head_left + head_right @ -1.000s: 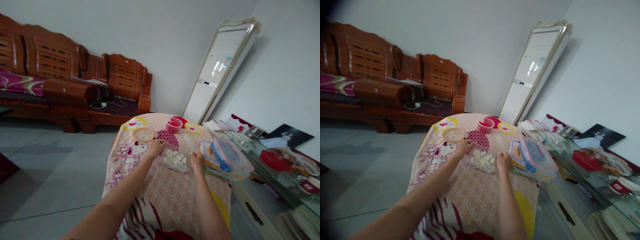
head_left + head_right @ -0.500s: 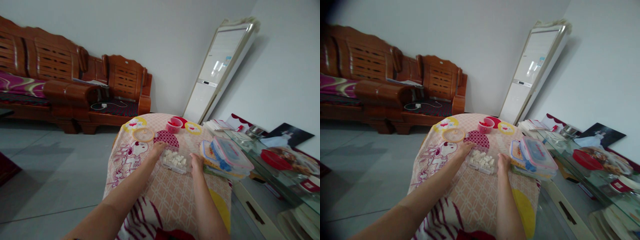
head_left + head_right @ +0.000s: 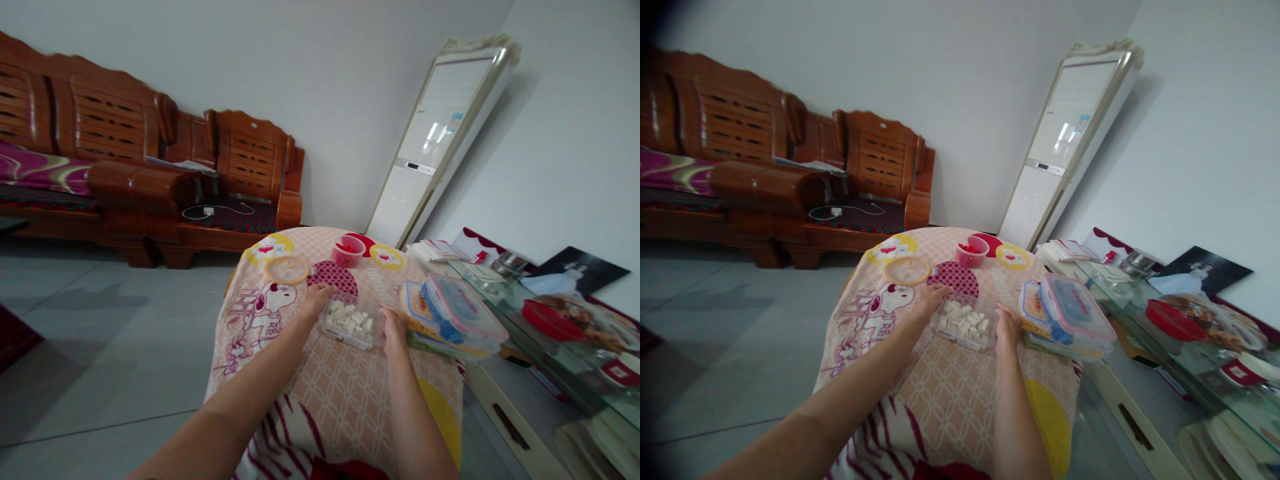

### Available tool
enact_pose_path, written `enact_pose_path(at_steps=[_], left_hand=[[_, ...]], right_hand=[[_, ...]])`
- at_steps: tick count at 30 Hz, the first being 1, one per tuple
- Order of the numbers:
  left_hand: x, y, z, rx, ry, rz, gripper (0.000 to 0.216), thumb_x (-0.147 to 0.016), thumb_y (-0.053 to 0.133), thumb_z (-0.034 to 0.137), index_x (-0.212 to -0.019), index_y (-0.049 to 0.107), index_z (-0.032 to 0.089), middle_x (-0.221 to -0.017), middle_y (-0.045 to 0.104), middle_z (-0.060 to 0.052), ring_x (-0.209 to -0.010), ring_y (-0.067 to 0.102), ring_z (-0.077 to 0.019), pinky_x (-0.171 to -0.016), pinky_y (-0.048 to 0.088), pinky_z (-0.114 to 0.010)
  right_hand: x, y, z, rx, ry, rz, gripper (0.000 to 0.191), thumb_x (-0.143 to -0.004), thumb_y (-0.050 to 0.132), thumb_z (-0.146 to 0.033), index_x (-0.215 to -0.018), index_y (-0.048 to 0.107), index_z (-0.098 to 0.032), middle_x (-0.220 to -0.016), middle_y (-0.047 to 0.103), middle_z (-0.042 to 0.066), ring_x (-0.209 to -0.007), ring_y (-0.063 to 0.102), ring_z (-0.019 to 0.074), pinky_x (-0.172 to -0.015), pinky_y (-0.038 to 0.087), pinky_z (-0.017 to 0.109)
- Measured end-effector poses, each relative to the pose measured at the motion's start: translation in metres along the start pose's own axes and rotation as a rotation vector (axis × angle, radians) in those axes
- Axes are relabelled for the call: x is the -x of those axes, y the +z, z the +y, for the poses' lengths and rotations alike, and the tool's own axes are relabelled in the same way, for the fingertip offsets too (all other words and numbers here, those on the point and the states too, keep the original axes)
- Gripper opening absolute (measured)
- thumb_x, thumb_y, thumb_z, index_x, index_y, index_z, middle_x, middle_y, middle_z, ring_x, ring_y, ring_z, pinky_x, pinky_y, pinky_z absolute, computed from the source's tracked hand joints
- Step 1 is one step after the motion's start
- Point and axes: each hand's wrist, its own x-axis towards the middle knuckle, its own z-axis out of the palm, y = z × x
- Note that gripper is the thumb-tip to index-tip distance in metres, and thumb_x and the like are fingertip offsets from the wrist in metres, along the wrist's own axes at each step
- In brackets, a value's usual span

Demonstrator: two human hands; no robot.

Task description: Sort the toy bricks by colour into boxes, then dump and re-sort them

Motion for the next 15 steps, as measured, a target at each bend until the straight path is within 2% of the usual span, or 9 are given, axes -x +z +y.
enact_pose_path(at_steps=[7, 11, 15], left_hand=[[-0.004, -0.001, -0.005, -0.015, 0.032, 0.000, 0.024, -0.063, 0.062, 0.039, -0.061, 0.062, 0.015, -0.049, 0.047, 0.005, -0.047, 0.037, -0.0080, -0.047, 0.027, -0.021], [-0.003, -0.003, -0.003, -0.021, 0.044, -0.015, 0.027, -0.061, 0.064, 0.041, -0.061, 0.064, 0.014, -0.050, 0.048, 0.004, -0.048, 0.038, -0.0084, -0.048, 0.027, -0.021], [0.001, -0.005, -0.002, -0.011, 0.062, -0.063, 0.031, -0.063, 0.065, 0.045, -0.062, 0.065, 0.014, -0.047, 0.046, 0.005, -0.046, 0.036, -0.0079, -0.047, 0.024, -0.021]], right_hand=[[0.008, -0.006, -0.010, -0.092, 0.068, -0.003, 0.042, -0.070, 0.052, -0.038, -0.093, 0.079, -0.016, -0.076, 0.074, 0.004, -0.079, 0.066, 0.0214, -0.070, 0.050, 0.029], [0.011, -0.011, -0.016, -0.136, 0.108, -0.024, 0.043, -0.068, 0.053, -0.039, -0.095, 0.079, -0.018, -0.070, 0.073, 0.003, -0.073, 0.064, 0.0209, -0.063, 0.049, 0.028], [0.017, -0.015, -0.026, -0.181, 0.185, -0.047, 0.048, -0.066, 0.055, -0.041, -0.099, 0.078, -0.015, -0.059, 0.066, 0.001, -0.058, 0.057, 0.0174, -0.054, 0.042, 0.027]])
